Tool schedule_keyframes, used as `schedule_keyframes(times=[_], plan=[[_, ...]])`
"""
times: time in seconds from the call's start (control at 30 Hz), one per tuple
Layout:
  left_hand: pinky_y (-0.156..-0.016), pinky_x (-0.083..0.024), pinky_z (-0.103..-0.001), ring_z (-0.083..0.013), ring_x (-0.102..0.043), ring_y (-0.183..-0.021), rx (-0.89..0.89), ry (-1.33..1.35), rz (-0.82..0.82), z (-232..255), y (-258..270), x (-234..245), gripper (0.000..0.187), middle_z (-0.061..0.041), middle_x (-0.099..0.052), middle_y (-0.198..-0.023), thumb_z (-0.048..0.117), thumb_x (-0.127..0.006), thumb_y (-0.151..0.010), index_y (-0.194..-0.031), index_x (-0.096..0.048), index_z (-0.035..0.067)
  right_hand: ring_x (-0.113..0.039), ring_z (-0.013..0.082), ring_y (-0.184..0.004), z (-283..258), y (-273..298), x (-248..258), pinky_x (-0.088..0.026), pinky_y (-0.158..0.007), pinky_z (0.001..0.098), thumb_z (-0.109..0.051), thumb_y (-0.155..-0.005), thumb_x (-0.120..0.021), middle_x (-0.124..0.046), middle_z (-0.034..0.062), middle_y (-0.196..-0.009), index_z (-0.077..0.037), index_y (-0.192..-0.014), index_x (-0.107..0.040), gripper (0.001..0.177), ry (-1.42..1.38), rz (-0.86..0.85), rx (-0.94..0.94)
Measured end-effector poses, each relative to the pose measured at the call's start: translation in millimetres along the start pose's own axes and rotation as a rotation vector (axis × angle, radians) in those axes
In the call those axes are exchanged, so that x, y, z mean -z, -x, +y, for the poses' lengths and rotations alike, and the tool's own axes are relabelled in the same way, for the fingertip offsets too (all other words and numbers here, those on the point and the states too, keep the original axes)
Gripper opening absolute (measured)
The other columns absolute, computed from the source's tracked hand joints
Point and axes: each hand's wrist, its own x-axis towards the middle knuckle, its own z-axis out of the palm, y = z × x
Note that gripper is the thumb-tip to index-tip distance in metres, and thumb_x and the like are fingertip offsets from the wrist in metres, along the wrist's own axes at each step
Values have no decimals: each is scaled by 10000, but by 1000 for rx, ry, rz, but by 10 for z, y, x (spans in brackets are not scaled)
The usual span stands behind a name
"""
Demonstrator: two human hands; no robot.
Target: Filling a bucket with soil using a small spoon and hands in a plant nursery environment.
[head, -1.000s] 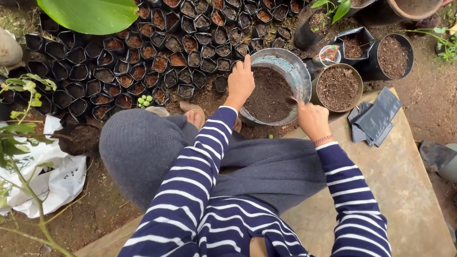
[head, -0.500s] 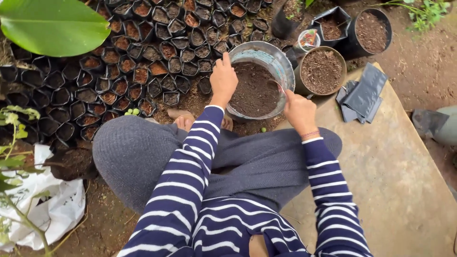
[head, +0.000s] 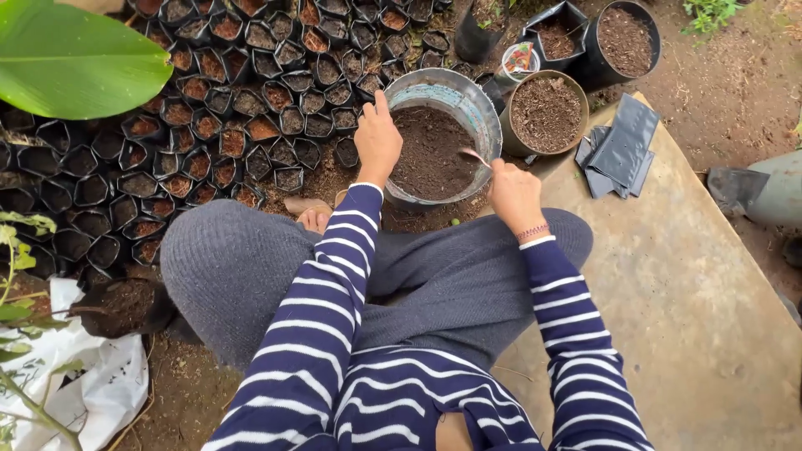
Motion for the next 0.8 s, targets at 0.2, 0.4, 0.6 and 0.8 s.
schedule_keyframes(times=[0.2, 0.4, 0.6, 0.8], plan=[[-653, -642, -344, -276, -719, -904, -5, 12, 33, -38, 18, -20, 417, -190, -589, -1127, 132, -488, -1058, -1430, -394, -31, -736, 456, -897, -342, 67, 377, -546, -807, 568, -440, -992, -651, -732, 208, -879, -87, -1075, -557, 374, -416, -191, -484], [-649, -640, -369, -276, -741, -814, 15, -44, 48, -103, -57, -196, 309, -125, -606, -1051, 91, -503, -1018, -1306, -420, 14, -736, 455, -918, -417, 29, -232, -573, -819, 588, -345, -925, -601, -729, 225, -838, -44, -949, -725, 326, -375, -224, -555], [-671, -648, -420, -292, -758, -762, 4, -80, -27, -149, -185, -291, 240, -90, -629, -964, 37, -499, -998, -1225, -421, 27, -739, 443, -913, -407, -40, -268, -584, -818, 577, -299, -882, -611, -730, 200, -821, -48, -930, -759, 296, -358, -203, -590], [-656, -642, -472, -343, -753, -763, -18, -26, -126, -199, -138, -132, 211, -173, -679, -900, 27, -532, -976, -1166, -442, 46, -725, 476, -957, -367, -62, -211, -573, -859, 588, -212, -878, -596, -735, 261, -878, 22, -951, -764, 297, -414, -208, -592]])
